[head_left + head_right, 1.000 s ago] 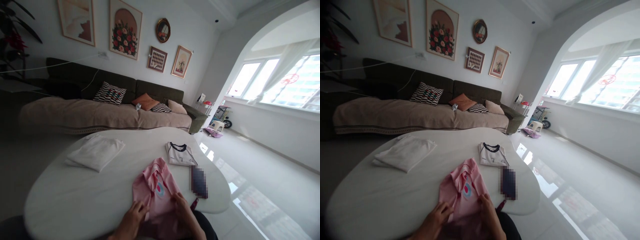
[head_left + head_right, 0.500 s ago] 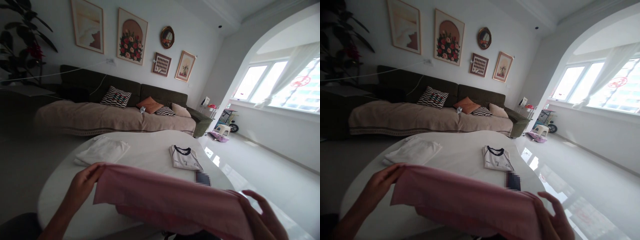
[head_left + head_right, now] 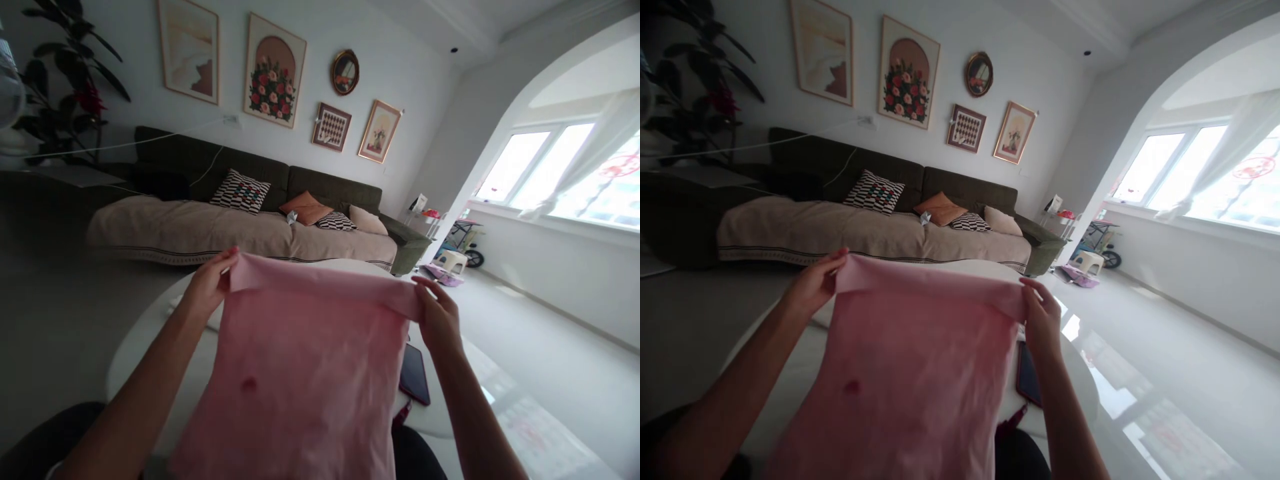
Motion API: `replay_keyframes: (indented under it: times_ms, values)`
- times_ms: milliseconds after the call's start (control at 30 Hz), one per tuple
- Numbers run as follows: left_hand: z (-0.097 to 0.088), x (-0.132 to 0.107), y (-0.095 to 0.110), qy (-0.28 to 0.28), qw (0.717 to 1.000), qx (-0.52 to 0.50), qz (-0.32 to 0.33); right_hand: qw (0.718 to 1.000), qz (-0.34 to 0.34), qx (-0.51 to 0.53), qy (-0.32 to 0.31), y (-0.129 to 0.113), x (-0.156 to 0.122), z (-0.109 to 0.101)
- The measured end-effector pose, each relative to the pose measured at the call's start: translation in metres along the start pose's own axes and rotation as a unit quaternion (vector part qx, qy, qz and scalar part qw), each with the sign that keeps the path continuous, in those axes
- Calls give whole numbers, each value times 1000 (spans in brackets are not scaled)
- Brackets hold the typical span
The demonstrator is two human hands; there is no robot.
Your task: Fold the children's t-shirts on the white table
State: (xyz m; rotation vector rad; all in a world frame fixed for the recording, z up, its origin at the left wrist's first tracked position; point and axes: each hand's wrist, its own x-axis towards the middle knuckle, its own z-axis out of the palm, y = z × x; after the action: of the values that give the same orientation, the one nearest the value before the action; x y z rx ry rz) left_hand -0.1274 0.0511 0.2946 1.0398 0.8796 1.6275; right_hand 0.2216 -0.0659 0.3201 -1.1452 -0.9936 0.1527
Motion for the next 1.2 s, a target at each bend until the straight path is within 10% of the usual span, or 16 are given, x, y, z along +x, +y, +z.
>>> replay_keyframes:
  times_ms: [233,433,633,1067,1200]
  values:
    - [25,0,67,-36,988,-80,126,977,-76,171,100,-1,50,12]
    - [-30,-29,-55,-24,990,133,-31,988,127,-79,-23,127,-45,-8]
    - [-91,-83,-163,-22,943,320,-93,960,167,-204,-93,216,-135,-26]
    - [-139,-115,-197,-158,829,531,-76,917,130,-329,-185,232,-145,-55]
    - [-131,-114,-179,-203,745,629,-89,892,115,-371,-233,228,-144,-70]
